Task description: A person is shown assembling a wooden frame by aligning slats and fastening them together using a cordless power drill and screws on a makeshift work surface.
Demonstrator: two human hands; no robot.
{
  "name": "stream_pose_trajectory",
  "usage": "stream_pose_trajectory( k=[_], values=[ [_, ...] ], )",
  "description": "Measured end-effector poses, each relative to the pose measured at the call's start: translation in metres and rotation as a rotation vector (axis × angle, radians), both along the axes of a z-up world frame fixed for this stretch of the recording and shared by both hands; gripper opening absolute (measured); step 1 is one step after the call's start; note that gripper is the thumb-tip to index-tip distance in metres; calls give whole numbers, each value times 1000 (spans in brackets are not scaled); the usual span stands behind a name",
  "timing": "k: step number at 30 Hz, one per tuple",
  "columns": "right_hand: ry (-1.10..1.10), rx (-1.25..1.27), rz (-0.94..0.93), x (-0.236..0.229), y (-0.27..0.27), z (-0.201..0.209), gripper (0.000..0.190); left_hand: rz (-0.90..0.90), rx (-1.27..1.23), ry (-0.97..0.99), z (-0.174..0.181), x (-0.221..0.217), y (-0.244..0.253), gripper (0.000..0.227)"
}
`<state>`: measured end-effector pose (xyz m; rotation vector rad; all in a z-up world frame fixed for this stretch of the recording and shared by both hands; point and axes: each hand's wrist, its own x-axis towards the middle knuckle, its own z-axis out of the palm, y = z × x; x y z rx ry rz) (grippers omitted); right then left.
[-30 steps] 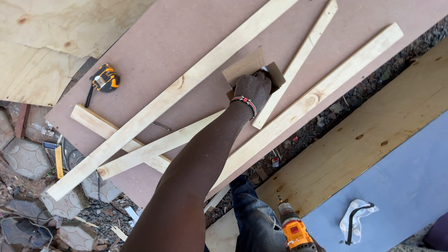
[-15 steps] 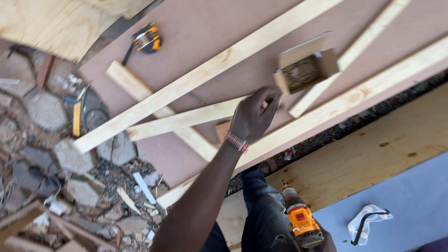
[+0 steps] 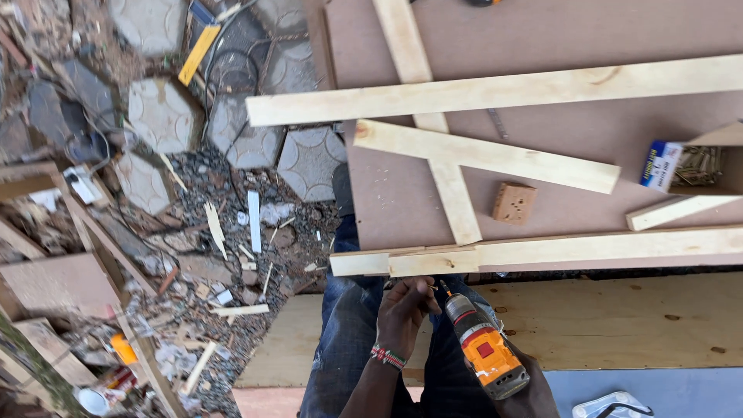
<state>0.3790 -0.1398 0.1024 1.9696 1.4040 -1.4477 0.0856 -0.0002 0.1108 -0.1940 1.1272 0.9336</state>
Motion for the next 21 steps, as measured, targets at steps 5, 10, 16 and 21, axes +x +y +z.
stream_pose_trajectory(
  k=[5, 10, 16, 21],
  values=[
    [-25, -299, -468, -100, 144, 120, 59, 314, -140, -126, -30, -2, -1, 19],
    [-169, -287, -235, -68, 93, 79, 76, 371, -202, -169, -26, -11, 1, 19],
    [-131, -204, -187, -80, 99, 87, 78, 326, -201, -209, -29, -18, -1, 23],
    [-233, -291, -160, -61, 81, 81, 92, 228, -224, -223, -25, -27, 7, 19]
  ],
)
